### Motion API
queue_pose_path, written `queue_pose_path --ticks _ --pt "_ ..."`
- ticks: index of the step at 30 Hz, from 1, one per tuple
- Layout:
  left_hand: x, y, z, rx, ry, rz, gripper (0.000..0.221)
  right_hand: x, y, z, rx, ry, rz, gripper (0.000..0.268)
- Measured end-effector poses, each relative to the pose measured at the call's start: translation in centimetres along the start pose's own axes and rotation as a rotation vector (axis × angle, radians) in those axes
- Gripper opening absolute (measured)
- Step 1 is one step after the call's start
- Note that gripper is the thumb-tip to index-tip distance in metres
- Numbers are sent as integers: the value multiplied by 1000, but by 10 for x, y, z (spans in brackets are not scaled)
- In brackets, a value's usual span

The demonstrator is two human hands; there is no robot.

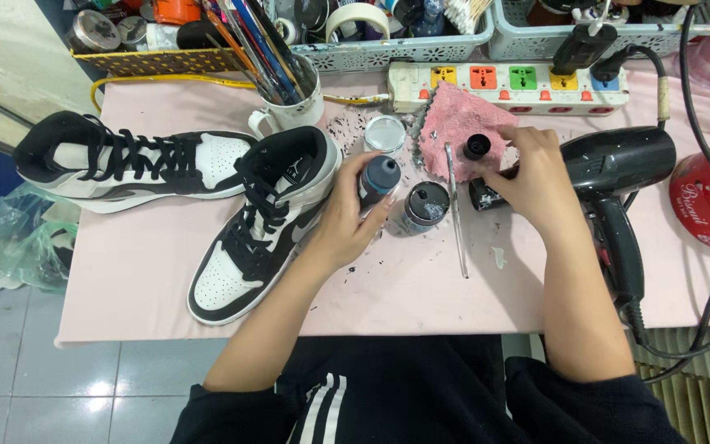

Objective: The person opens tubes of paint, squeezes paint into a small container, adds drops of a white liquid from a bottle, and mixes the substances together with a thin tool.

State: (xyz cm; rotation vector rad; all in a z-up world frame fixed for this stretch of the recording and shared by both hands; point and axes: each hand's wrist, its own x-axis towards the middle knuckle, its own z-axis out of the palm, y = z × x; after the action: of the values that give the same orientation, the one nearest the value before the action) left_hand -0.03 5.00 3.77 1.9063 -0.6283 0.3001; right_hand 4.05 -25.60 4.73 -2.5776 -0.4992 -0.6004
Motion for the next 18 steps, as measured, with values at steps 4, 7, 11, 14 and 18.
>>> queue_pose_path --ticks 4,7,11,14,18 --pt "-6 -12 3 10 22 50 56 20 4 18 -65 -209 214 43" --pt "-8 -12 5 15 36 88 55 32 -2 24 -85 -253 331 39" --pt "-10 -4 6 21 43 51 56 37 -27 4 162 -115 263 35" --pt "-9 2 2 44 20 32 58 33 -58 -24 404 -86 128 38" --pt "-9 11 -1 100 -5 27 57 35 -99 -52 420 -236 20 41"
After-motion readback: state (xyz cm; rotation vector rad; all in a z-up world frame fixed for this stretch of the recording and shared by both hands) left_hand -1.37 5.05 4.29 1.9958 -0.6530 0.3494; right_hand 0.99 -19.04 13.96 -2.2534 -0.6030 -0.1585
